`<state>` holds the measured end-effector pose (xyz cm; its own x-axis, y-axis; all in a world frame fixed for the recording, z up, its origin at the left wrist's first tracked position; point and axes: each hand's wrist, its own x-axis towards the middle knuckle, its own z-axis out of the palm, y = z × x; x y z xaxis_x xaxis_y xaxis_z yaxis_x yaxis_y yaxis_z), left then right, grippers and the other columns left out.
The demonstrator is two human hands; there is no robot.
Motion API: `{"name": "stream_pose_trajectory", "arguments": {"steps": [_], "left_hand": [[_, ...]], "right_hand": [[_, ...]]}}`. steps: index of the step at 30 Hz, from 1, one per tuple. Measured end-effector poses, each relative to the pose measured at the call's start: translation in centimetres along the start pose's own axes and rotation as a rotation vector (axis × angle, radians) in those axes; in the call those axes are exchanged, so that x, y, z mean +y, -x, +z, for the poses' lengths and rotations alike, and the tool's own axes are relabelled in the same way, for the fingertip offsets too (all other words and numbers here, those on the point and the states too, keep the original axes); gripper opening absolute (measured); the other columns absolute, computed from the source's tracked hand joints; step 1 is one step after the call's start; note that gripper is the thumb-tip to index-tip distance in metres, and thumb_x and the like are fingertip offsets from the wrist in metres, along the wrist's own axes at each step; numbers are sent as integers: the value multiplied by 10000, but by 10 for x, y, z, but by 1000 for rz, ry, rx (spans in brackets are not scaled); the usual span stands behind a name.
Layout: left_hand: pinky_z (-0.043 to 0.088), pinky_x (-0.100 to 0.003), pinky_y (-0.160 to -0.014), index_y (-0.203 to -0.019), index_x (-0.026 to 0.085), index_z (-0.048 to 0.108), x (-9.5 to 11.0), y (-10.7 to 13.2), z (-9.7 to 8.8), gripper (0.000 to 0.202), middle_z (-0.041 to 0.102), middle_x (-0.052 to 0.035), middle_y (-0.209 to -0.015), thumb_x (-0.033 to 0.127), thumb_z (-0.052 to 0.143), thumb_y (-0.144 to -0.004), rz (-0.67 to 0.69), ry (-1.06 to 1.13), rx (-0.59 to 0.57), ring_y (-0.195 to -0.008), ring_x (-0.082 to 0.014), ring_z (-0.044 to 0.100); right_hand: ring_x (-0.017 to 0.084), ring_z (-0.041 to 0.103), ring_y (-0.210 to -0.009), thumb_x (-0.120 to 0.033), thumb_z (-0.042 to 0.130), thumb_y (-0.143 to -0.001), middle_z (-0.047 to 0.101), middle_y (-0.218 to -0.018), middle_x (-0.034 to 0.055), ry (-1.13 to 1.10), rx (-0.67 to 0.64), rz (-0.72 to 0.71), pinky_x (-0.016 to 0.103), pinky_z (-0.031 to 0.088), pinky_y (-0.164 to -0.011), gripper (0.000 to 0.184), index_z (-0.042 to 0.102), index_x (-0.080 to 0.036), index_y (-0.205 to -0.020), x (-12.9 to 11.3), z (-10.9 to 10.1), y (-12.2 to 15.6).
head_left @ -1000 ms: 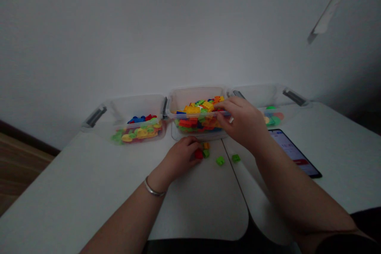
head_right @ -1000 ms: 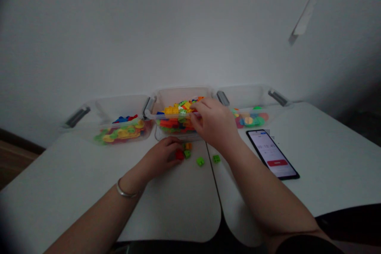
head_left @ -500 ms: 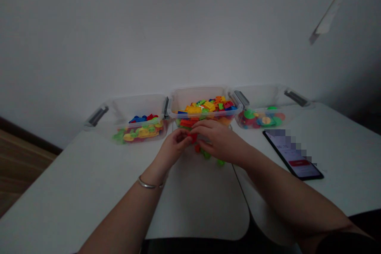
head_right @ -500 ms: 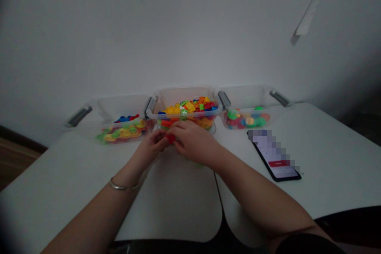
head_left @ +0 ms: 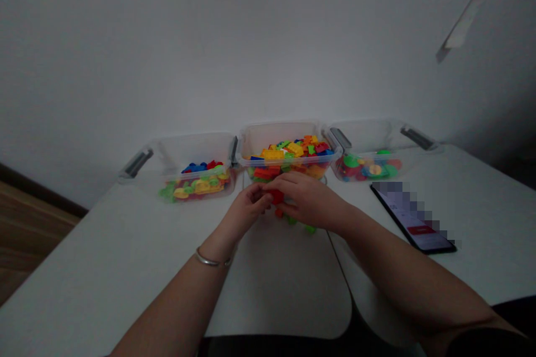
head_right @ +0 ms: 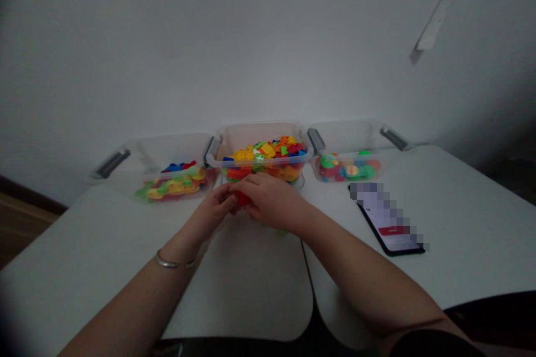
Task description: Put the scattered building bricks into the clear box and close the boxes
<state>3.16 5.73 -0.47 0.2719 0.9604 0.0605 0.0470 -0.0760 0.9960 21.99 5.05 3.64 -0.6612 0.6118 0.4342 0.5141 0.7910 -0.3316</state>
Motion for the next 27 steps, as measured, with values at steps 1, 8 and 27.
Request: {"name": "stream_pose_trajectory", "arguments": {"steps": [1,8,27], "left_hand": [[367,-238,-543,-850,173,589,-1,0,0,378,568,44,-648,477,739,-684,0,1,5,-554,-97,475],[412,-258,-604,-875,178,617,-9,0,-6,347,622,8,-757,400,776,-662,13,-136,39,-643,-125,541],[568,-373,-840,-1105,197,686,-24,7,-11,245,659,-83,-1092,242,690,-865,286,-881,-143,-926,-214,657]], "right_hand": [[260,654,-1109,-149,644,-870,711,-1193,117,3,26,17,429,525,-958,358,635,-168,-1227,0,-2,0],[243,704,-943,-198,667,-822,729,-1071,95,52,413,134,396,569,-833,259,633,-207,-1079,18,-30,4],[262,692,-1011,-178,572,-866,762,-1046,93,293,510,294,448,531,-943,135,703,-211,-855,53,-37,7]]}}
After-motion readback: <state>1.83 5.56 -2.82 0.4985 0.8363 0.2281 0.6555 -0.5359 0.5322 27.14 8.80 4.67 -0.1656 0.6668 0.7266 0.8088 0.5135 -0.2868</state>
